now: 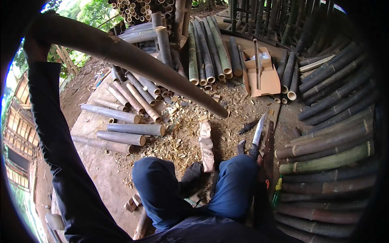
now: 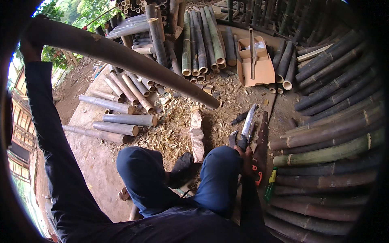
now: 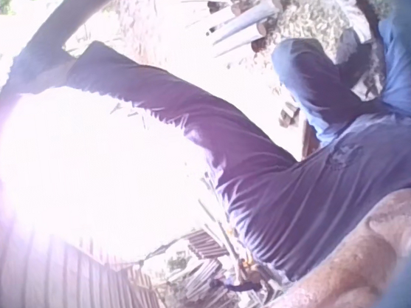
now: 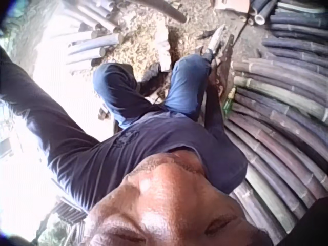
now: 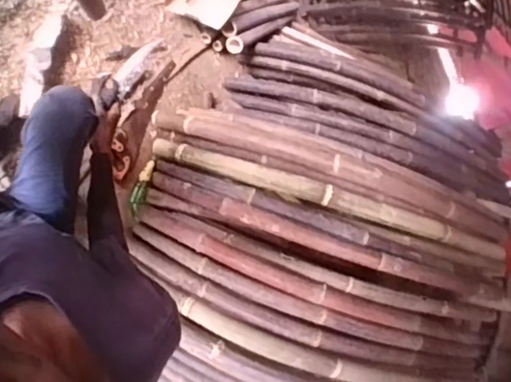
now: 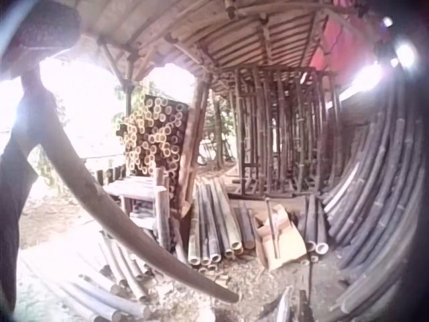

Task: The person shaves the outer layer of bamboo stalks using a knife against a wooden block, handling the stalks one at a time and rotating them to reach all sides.

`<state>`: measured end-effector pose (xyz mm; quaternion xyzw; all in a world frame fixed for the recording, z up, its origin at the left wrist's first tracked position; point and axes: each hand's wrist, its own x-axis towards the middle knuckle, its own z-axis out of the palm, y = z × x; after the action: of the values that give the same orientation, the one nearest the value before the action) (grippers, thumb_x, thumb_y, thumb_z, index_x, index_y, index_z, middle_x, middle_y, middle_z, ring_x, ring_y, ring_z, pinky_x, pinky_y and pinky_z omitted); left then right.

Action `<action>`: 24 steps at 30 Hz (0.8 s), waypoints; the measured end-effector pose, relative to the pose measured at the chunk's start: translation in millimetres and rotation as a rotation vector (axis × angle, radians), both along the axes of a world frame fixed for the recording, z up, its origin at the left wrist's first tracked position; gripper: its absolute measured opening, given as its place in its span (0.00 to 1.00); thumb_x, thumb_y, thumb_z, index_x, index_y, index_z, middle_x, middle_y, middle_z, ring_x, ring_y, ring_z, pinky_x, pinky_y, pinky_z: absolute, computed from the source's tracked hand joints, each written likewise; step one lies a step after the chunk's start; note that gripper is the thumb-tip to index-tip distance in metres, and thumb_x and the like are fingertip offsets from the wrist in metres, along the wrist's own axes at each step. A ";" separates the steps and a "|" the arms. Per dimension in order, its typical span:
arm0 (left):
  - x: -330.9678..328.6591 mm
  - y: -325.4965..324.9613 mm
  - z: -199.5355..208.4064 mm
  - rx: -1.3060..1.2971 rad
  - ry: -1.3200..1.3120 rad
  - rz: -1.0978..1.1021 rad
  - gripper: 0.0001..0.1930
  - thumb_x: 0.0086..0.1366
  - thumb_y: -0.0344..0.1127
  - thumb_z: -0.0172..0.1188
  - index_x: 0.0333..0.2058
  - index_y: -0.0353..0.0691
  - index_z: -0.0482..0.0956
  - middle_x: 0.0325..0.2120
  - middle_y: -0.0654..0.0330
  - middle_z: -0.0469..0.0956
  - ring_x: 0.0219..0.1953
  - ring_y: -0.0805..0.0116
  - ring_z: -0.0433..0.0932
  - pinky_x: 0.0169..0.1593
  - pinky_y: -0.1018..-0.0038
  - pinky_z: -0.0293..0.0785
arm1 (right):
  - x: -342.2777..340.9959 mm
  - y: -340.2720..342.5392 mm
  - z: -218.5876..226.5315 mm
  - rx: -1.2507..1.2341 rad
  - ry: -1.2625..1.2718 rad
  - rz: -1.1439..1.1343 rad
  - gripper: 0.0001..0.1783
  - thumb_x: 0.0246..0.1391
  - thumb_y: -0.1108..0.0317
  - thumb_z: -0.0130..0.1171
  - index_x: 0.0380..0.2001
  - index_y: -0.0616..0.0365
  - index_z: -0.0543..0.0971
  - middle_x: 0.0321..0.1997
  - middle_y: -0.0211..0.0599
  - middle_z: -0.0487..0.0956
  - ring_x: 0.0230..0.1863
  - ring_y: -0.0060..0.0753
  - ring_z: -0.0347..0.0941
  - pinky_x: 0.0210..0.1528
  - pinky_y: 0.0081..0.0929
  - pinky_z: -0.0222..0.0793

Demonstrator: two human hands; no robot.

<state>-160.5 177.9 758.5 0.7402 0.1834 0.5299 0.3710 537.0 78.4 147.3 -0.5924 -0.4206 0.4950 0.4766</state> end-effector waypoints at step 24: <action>149.9 144.3 -155.1 -0.264 -0.364 0.498 0.24 0.69 0.42 0.65 0.56 0.30 0.81 0.54 0.52 0.84 0.56 0.58 0.82 0.63 0.64 0.77 | -24.3 -6.7 -13.8 -0.010 -0.139 0.250 0.27 0.68 0.53 0.59 0.57 0.65 0.73 0.52 0.54 0.80 0.57 0.51 0.78 0.56 0.49 0.70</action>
<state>-10.6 322.2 603.4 0.5116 0.3566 0.6994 0.3493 512.7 71.8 133.5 -0.5707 -0.5206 0.5103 0.3779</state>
